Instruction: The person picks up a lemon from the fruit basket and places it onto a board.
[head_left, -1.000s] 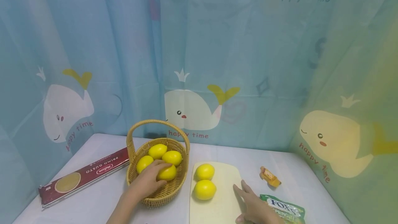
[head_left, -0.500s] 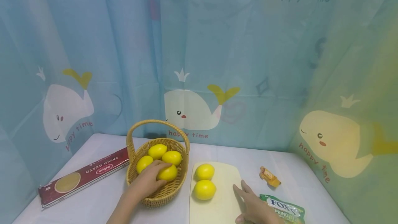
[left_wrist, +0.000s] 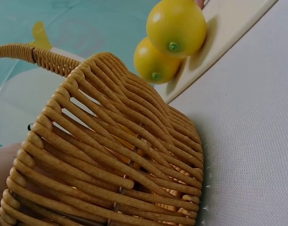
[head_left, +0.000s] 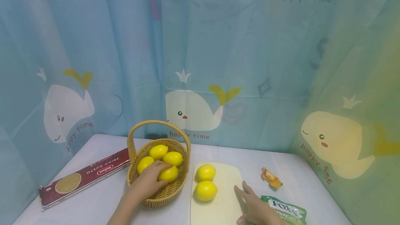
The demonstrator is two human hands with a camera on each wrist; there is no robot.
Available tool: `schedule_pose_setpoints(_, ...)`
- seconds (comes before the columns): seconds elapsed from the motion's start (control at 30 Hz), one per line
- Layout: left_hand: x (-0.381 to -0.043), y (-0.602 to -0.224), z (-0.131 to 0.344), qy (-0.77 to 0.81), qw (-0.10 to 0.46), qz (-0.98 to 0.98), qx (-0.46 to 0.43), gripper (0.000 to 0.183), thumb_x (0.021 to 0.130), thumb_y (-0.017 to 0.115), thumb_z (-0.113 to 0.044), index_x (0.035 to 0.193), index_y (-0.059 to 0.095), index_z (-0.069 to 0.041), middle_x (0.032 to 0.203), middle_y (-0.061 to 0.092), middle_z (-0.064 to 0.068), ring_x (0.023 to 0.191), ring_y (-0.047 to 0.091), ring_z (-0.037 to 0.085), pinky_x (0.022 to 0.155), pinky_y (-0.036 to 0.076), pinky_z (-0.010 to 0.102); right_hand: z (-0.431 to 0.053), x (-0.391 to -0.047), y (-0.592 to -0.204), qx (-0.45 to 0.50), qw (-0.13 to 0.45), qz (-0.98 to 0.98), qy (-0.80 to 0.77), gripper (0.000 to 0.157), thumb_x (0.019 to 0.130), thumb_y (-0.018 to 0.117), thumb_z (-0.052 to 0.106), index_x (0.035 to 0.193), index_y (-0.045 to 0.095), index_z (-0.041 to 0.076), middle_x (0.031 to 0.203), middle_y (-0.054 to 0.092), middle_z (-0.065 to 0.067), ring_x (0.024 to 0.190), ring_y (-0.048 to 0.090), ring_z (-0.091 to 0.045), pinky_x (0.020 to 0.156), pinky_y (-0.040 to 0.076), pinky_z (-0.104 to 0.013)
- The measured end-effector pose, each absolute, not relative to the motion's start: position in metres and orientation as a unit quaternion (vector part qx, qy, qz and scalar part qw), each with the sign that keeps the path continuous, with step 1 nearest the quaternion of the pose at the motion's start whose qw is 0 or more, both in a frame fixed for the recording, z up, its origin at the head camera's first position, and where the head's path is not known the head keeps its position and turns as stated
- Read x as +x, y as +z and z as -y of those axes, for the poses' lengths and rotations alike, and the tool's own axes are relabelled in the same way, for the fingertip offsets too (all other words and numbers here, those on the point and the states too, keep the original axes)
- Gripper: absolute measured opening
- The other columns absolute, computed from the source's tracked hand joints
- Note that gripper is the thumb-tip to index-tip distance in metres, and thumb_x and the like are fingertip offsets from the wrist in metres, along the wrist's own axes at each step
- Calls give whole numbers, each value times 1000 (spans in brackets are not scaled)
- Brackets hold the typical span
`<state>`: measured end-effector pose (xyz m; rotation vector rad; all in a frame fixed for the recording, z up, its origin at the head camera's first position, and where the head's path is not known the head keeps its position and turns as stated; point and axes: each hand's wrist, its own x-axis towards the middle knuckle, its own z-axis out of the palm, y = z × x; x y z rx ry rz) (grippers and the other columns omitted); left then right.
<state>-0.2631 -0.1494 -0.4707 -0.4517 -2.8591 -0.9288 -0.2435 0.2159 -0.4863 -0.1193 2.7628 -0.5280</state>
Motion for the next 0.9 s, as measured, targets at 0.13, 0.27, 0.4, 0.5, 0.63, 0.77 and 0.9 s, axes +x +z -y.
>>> schedule_pose_setpoints(0.13, -263, -470, 149, -307, 54, 939, -145, 48, 83, 71, -20, 129, 58, -23, 129, 55, 1, 121, 52, 26, 104, 44, 50, -217, -244, -487, -49, 159, -968, -186, 106, 48, 85, 36, 143, 42, 13, 152, 20, -29, 132, 32, -52, 100, 37, -65)
schedule_pose_setpoints(0.27, -264, -470, 149, -306, 58, 939, -143, 48, 83, 71, -21, 129, 58, -24, 129, 55, 1, 120, 53, 25, 103, 44, 50, -217, -245, -488, -43, 165, -969, -177, 107, 48, 84, 38, 143, 42, 14, 152, 21, -28, 131, 33, -52, 99, 39, -64)
schedule_pose_setpoints(0.4, -264, -470, 148, -304, 62, 940, -143, 49, 83, 71, -24, 130, 57, -25, 131, 55, 2, 121, 52, 26, 103, 44, 50, -217, -247, -489, -35, 168, -970, -171, 108, 47, 84, 39, 143, 43, 15, 152, 22, -28, 131, 34, -51, 98, 39, -64)
schedule_pose_setpoints(0.5, -264, -468, 147, -305, 64, 939, -143, 50, 83, 71, -25, 131, 57, -25, 133, 54, 3, 122, 52, 27, 104, 44, 51, -217, -247, -490, -37, 166, -970, -174, 107, 47, 84, 38, 143, 43, 15, 152, 21, -28, 131, 33, -51, 99, 38, -65)
schedule_pose_setpoints(0.63, -263, -468, 147, -308, 67, 938, -143, 50, 83, 71, -26, 131, 57, -27, 133, 54, 3, 122, 52, 26, 104, 44, 50, -216, -247, -490, -34, 168, -969, -176, 108, 46, 84, 38, 143, 42, 15, 152, 21, -28, 131, 33, -52, 98, 38, -65)
schedule_pose_setpoints(0.77, -262, -468, 147, -312, 70, 937, -143, 51, 83, 72, -28, 131, 57, -29, 134, 54, 4, 123, 51, 27, 104, 43, 51, -216, -246, -489, -36, 166, -969, -180, 108, 46, 84, 38, 143, 42, 15, 152, 21, -28, 131, 32, -52, 98, 38, -65)
schedule_pose_setpoints(0.9, -262, -468, 147, -315, 72, 935, -145, 52, 83, 72, -32, 132, 56, -31, 135, 53, 3, 123, 51, 27, 104, 43, 51, -216, -246, -488, -36, 165, -969, -180, 108, 47, 85, 38, 143, 42, 15, 153, 21, -28, 132, 32, -52, 98, 38, -65)
